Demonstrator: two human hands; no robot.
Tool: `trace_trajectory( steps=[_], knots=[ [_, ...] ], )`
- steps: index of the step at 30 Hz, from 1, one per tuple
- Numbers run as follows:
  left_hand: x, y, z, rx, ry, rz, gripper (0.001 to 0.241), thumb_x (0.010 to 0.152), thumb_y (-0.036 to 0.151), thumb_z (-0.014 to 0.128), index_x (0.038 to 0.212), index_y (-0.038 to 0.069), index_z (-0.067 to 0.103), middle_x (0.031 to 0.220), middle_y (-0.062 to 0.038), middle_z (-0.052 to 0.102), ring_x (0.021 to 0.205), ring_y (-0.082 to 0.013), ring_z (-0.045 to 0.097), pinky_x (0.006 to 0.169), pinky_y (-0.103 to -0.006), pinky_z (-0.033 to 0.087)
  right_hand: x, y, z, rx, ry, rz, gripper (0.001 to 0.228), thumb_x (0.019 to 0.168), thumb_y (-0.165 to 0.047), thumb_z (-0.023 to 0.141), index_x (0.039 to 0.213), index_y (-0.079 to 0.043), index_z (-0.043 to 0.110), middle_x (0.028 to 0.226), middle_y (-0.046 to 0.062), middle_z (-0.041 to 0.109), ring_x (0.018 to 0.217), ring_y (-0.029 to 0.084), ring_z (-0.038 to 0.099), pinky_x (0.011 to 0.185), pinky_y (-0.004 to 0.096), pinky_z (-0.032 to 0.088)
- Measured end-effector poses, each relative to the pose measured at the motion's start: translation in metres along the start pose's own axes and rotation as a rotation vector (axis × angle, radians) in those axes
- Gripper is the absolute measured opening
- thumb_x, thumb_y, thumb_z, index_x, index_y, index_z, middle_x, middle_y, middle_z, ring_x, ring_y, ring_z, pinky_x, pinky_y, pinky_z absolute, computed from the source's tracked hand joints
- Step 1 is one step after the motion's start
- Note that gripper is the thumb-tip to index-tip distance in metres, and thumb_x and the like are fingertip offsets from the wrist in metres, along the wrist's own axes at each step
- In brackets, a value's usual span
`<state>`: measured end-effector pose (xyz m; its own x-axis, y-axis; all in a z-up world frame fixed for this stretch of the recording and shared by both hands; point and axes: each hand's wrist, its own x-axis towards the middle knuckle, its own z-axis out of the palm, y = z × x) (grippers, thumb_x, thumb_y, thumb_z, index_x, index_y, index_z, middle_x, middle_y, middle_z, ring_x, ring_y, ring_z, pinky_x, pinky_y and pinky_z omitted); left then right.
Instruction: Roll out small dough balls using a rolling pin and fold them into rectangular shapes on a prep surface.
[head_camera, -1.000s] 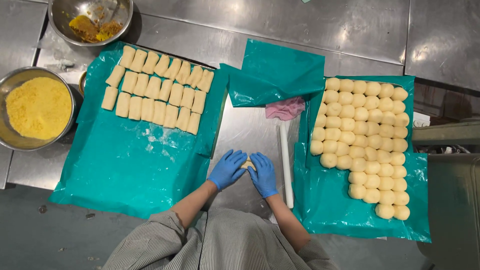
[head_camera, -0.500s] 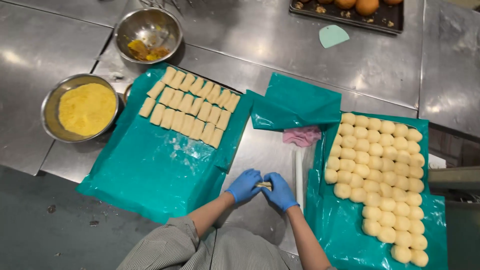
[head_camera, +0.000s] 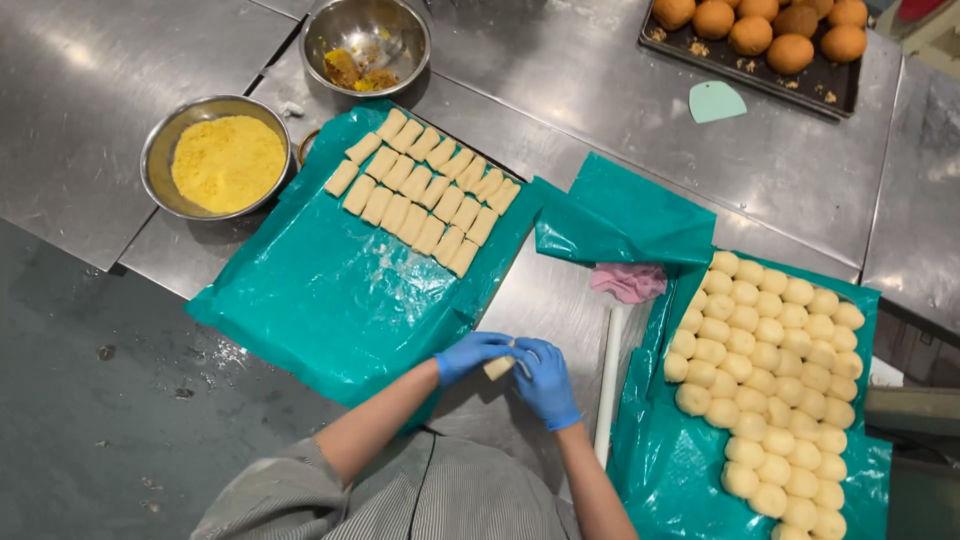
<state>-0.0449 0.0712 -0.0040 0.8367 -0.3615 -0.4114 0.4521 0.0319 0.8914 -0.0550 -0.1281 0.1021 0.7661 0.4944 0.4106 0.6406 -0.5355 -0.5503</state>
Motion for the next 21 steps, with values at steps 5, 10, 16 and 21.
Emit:
trace_trajectory(
  steps=[5,10,16,21],
  knots=[
    [-0.004,0.012,-0.044,-0.161,0.181,-0.020,0.050,0.092,0.026,0.073,0.134,0.001,0.063,0.120,-0.011,0.071,0.106,-0.0177,0.068,0.093,-0.0323,0.055,0.014,-0.013,0.029,0.554,0.141,0.410,0.052,0.084,-0.002,0.068,0.134,-0.007,0.055,0.133,0.011,0.061,0.114,0.026,0.063,0.096,0.038,0.053],
    [0.057,-0.035,-0.155,0.076,0.551,0.053,0.046,0.089,0.021,0.076,0.126,0.001,0.059,0.114,-0.014,0.071,0.100,-0.0202,0.067,0.088,-0.0348,0.056,0.005,-0.004,0.049,0.837,0.045,0.636,0.054,0.092,-0.001,0.063,0.144,-0.009,0.052,0.140,0.006,0.060,0.117,0.019,0.063,0.091,0.033,0.058],
    [0.103,-0.059,-0.189,0.369,0.595,0.010,0.047,0.081,0.021,0.081,0.120,0.000,0.063,0.111,-0.017,0.075,0.100,-0.0270,0.073,0.090,-0.0369,0.057,-0.057,0.025,0.059,0.791,0.063,0.667,0.050,0.095,0.000,0.063,0.143,-0.008,0.055,0.135,0.008,0.063,0.116,0.018,0.066,0.097,0.033,0.058],
    [0.103,-0.064,-0.179,0.563,0.720,0.047,0.048,0.077,0.026,0.081,0.115,0.000,0.067,0.111,-0.020,0.075,0.102,-0.0322,0.073,0.092,-0.0409,0.057,-0.124,0.051,0.057,0.721,0.208,0.789,0.047,0.094,-0.001,0.064,0.141,-0.006,0.057,0.131,0.007,0.068,0.113,0.016,0.067,0.097,0.030,0.054]
  ],
)
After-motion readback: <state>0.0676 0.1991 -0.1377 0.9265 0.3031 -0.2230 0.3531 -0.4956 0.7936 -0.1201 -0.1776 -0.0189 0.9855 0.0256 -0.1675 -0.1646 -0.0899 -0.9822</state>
